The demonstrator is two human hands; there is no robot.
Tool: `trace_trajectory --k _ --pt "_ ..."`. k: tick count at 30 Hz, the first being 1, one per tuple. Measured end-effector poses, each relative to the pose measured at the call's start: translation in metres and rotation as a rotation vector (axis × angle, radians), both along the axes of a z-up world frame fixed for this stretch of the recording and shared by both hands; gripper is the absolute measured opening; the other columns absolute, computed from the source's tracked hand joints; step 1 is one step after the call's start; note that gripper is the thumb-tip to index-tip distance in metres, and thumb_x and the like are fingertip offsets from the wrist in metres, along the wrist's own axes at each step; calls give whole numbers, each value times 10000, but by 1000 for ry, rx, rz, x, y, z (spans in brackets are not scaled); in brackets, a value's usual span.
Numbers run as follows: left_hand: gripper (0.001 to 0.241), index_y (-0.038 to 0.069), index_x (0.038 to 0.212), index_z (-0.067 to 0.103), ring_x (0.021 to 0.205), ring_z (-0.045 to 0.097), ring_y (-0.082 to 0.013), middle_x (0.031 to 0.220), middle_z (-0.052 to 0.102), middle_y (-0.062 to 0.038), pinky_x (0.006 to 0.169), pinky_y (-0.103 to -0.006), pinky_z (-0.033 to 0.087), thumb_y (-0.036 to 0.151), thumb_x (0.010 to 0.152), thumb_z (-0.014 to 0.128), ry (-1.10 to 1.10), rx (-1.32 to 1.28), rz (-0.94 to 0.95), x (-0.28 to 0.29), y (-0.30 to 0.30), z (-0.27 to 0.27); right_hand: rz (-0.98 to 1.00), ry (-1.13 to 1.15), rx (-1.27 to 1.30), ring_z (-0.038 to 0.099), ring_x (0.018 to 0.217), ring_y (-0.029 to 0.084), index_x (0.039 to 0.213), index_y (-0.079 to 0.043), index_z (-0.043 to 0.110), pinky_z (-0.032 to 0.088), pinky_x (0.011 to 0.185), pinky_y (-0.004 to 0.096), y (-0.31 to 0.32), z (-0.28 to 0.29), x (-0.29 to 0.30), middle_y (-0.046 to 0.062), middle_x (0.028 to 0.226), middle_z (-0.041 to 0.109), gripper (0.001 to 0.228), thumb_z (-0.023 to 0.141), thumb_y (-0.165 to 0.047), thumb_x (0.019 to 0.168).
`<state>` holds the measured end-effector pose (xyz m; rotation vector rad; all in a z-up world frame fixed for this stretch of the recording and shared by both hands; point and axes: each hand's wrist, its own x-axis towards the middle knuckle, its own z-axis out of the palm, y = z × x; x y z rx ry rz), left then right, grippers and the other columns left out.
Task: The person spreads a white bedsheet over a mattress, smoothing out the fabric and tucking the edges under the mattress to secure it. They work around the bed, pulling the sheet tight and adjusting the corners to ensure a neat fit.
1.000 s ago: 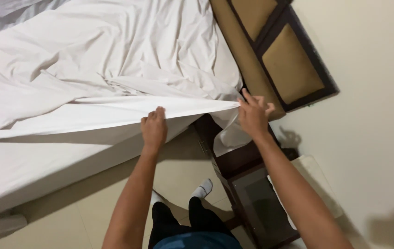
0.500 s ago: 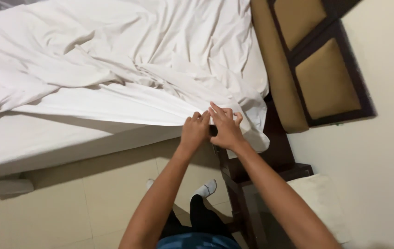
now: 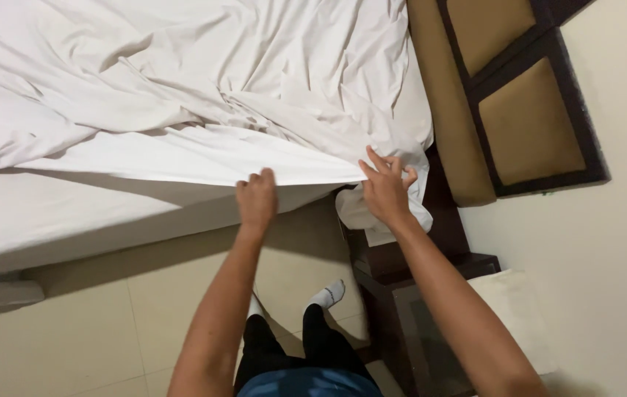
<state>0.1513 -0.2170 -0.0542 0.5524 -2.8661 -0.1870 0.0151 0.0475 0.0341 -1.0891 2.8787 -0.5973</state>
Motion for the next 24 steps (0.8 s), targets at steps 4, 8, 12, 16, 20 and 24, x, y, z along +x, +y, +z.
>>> trace_trajectory --k 4,8,12,16,20,24 --pt "252 14 1150 646 1010 699 -287 1010 736 -167 925 -471 518 17 902 598 104 11 15 14 -18 17 -33 -4 24 435 1320 282 1269 -138 742 160 1086 596 -14 -8 3 78 1572 512 386 629 -82 904" --pt "248 12 1129 654 1123 671 -328 1126 726 -161 951 -483 492 49 887 613 253 110 -87 20 -19 40 -19 -110 137 385 1321 323 1341 -146 684 164 1069 646 -54 7 26 101 1604 421 489 727 -226 860" --pt "304 53 1095 681 1205 628 -318 1236 727 -115 939 -467 481 115 797 669 275 107 -227 21 -21 36 76 -184 185 324 1337 345 1428 -169 598 184 1040 662 -110 26 69 79 1569 366 808 852 -406 698" --pt "355 49 1125 696 1236 626 -281 1258 723 -98 960 -449 486 119 778 678 265 94 -302 37 -31 35 75 -193 100 379 1308 316 1383 -149 595 201 1028 680 -153 -9 104 70 1561 400 776 836 -333 669" --pt "297 32 1137 701 1230 634 -280 1257 721 -103 968 -459 485 87 848 663 261 61 -339 57 -59 38 -8 -47 18 477 1292 244 1272 -168 714 224 1075 668 -179 -29 128 11 1520 554 421 696 -136 852" --pt "239 26 1095 703 1208 655 -287 1214 737 -114 970 -482 489 39 869 628 180 36 -323 72 -101 19 -45 -36 -44 480 1241 260 1184 -140 761 234 1028 644 -193 -23 148 15 1468 608 315 667 -107 886"
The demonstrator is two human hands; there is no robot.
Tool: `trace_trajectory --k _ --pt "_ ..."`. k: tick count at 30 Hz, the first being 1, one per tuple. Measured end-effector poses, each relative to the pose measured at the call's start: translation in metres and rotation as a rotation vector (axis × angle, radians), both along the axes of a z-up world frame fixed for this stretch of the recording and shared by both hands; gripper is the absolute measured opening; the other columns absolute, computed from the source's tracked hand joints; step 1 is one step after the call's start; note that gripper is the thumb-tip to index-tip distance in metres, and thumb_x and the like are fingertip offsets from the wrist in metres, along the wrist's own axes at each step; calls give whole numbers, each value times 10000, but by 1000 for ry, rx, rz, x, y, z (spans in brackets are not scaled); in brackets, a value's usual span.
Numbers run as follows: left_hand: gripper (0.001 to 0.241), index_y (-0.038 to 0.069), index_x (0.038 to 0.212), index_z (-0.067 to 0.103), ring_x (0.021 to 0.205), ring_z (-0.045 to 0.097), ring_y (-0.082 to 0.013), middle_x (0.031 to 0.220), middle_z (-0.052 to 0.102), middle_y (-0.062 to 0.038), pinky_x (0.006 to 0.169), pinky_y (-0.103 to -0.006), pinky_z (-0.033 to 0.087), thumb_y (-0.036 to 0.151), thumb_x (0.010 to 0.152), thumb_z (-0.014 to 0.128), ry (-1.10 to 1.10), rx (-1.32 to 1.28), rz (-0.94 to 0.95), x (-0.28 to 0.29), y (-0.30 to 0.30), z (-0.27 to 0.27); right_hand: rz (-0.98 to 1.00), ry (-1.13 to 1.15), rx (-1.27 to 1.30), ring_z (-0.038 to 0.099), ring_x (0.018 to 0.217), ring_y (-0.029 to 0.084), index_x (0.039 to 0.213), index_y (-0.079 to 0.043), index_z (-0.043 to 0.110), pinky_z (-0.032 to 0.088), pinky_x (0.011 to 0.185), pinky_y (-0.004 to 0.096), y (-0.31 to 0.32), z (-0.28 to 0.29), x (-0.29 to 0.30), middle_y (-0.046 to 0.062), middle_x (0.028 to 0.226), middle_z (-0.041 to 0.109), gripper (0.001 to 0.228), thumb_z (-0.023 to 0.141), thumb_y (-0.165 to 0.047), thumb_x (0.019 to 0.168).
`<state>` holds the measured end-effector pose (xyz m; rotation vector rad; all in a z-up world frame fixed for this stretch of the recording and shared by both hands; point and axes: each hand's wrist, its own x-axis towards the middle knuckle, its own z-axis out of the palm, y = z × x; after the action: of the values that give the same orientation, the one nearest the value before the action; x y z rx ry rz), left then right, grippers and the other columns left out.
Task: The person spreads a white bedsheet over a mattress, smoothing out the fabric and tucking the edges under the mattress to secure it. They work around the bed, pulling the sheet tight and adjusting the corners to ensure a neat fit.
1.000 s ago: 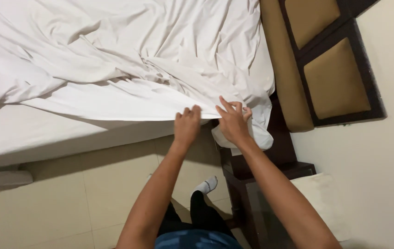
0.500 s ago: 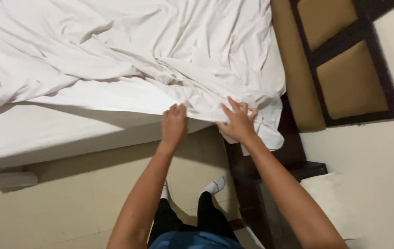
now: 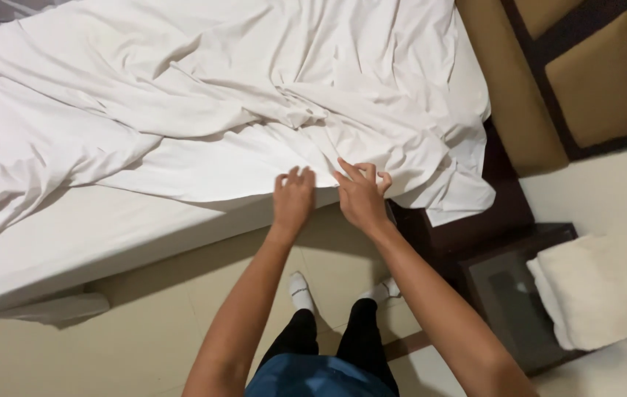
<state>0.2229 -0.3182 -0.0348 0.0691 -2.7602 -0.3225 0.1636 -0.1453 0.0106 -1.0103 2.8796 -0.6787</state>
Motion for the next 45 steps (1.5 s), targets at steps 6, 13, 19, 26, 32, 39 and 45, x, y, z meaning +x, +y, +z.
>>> trace_trajectory --k 6,13,19,26,32,39,45 --pt "211 50 1059 696 1165 685 -276 1203 758 -111 976 -490 486 -7 884 593 -70 -14 85 43 -60 -27 -97 4 -25 471 1296 261 1202 -166 766 213 1072 612 9 11 15 0 1502 593 299 649 -114 932" --pt "242 14 1156 663 1067 693 -288 1057 749 -131 910 -487 478 66 921 635 63 75 40 64 -59 5 -204 -93 170 432 1306 287 1197 -228 773 178 1092 663 8 12 32 9 1571 502 307 687 -185 905" --pt "359 9 1199 673 912 676 -264 940 735 -120 854 -450 483 103 854 697 -62 155 -90 81 -18 33 -62 -142 136 390 1249 370 1377 -113 608 222 981 698 -37 7 72 123 1591 404 747 841 -382 721" --pt "322 16 1160 669 906 689 -233 1171 761 -113 794 -417 468 57 840 665 118 71 -191 103 -25 18 -150 -44 89 455 1293 259 1273 -150 717 243 1052 653 -46 -27 111 65 1555 507 455 693 -89 823" --pt "265 20 1121 684 885 699 -242 940 737 -110 810 -434 488 16 862 628 -16 -29 -102 125 -83 -17 -212 -32 82 456 1275 267 1214 -146 751 229 1031 624 -41 -12 140 60 1549 512 425 660 -49 810" --pt "255 3 1090 666 819 698 -292 811 706 -133 719 -459 477 7 838 628 63 22 -59 175 -135 -10 -260 77 94 447 1291 291 1254 -193 765 219 1036 564 -37 -24 172 69 1571 516 437 634 -75 854" --pt "347 12 1131 686 763 676 -319 803 704 -161 656 -433 516 12 784 663 -57 139 -170 193 -106 4 -264 -3 -31 432 1259 317 1275 -189 724 215 1003 593 -82 8 208 50 1545 487 499 794 -367 815"
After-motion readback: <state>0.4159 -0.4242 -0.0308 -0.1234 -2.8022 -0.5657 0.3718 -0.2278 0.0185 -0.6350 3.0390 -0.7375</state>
